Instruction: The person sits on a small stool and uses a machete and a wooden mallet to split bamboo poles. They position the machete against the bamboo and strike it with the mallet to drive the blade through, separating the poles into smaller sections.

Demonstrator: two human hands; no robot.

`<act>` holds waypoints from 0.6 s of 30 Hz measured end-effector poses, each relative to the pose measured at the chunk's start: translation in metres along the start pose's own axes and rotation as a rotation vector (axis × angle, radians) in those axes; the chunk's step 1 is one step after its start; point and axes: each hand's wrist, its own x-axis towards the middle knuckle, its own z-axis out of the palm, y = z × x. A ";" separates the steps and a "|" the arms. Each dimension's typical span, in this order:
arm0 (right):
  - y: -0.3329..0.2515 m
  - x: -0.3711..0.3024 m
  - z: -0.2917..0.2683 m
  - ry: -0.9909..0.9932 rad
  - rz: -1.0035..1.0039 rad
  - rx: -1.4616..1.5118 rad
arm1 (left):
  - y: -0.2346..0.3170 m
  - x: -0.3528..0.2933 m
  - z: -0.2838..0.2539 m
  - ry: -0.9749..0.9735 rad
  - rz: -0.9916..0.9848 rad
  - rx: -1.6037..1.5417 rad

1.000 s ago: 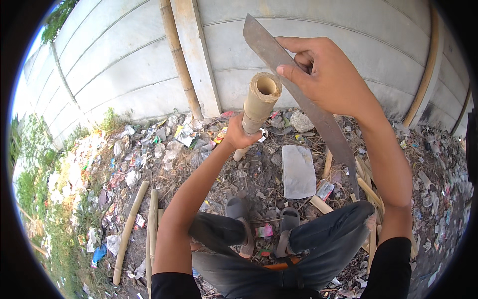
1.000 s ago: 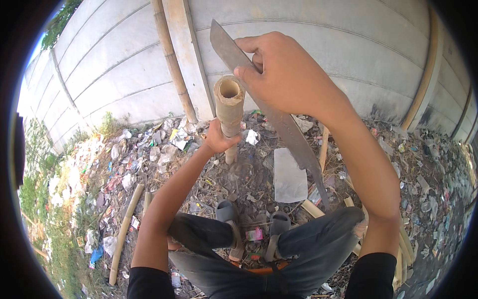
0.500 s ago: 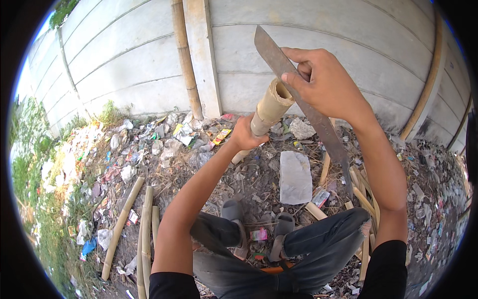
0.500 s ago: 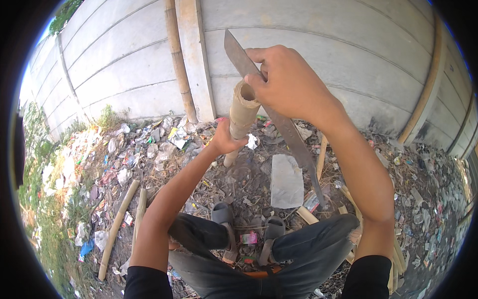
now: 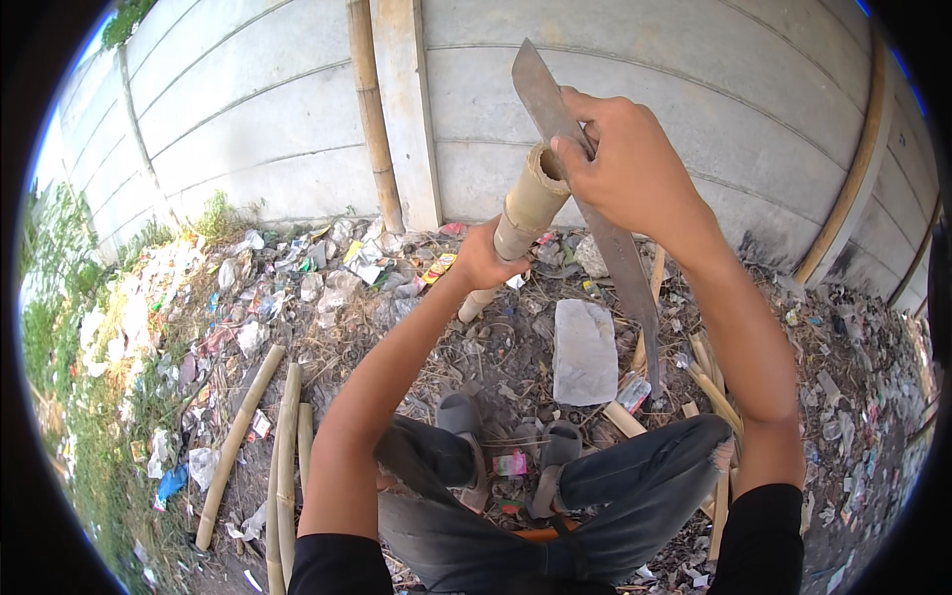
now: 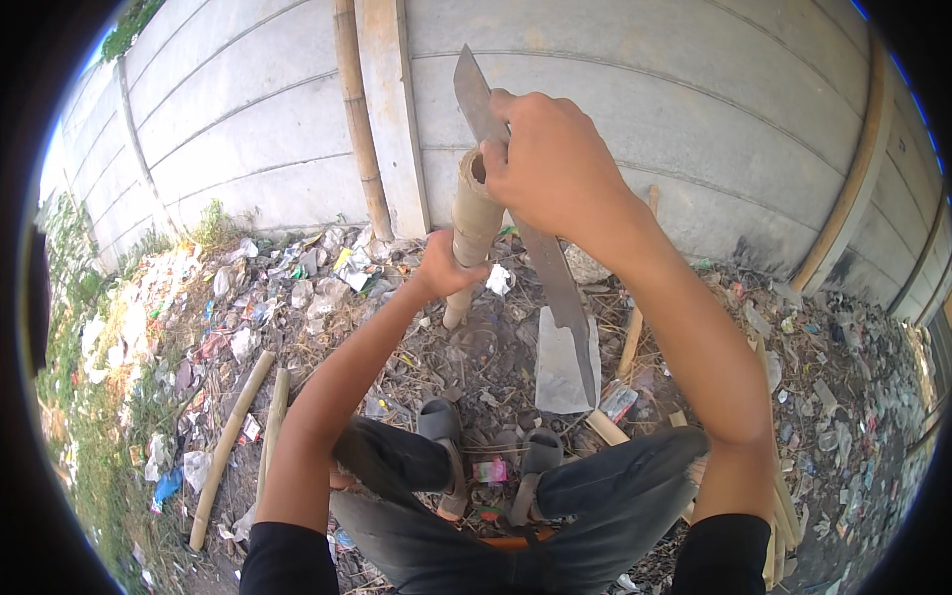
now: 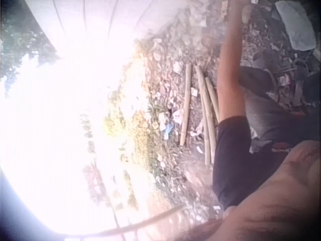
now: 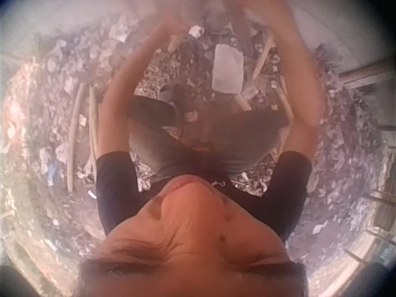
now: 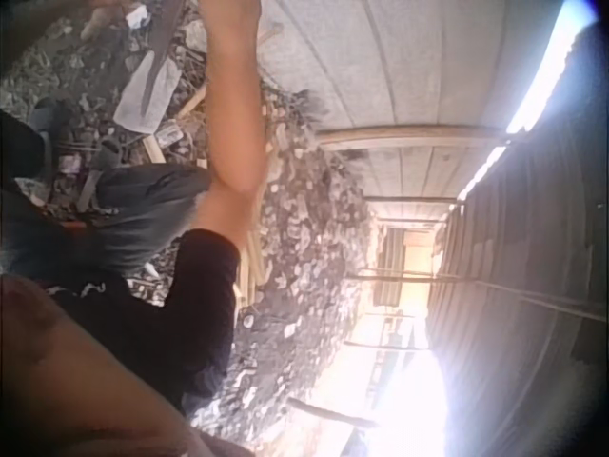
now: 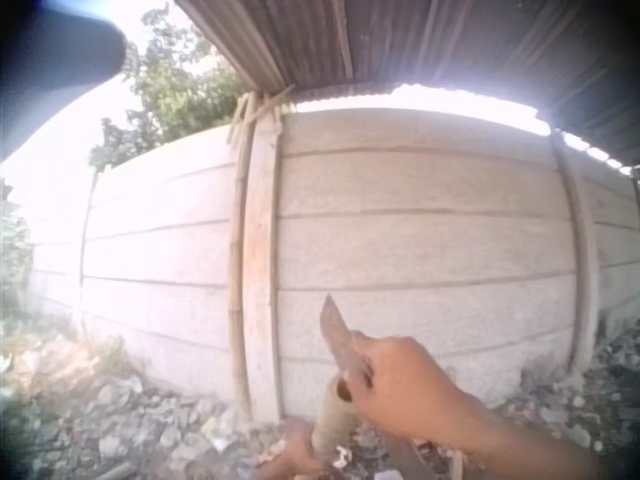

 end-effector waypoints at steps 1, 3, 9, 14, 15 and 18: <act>-0.002 0.002 0.000 0.003 0.002 -0.030 | 0.001 0.001 -0.003 -0.022 -0.045 0.033; -0.006 0.009 0.002 -0.005 0.012 -0.048 | 0.008 0.000 -0.006 0.105 -0.019 0.165; 0.003 0.037 0.017 0.005 -0.004 0.030 | 0.127 -0.028 -0.047 0.416 -0.026 -0.074; -0.006 0.066 0.032 0.046 0.014 0.030 | 0.234 -0.056 -0.069 0.160 -0.401 -0.868; -0.011 0.072 0.036 0.050 0.000 0.012 | 0.243 -0.058 -0.070 0.124 -0.431 -0.870; -0.026 0.088 0.048 0.043 -0.004 -0.002 | 0.257 -0.054 -0.073 0.057 -0.480 -0.821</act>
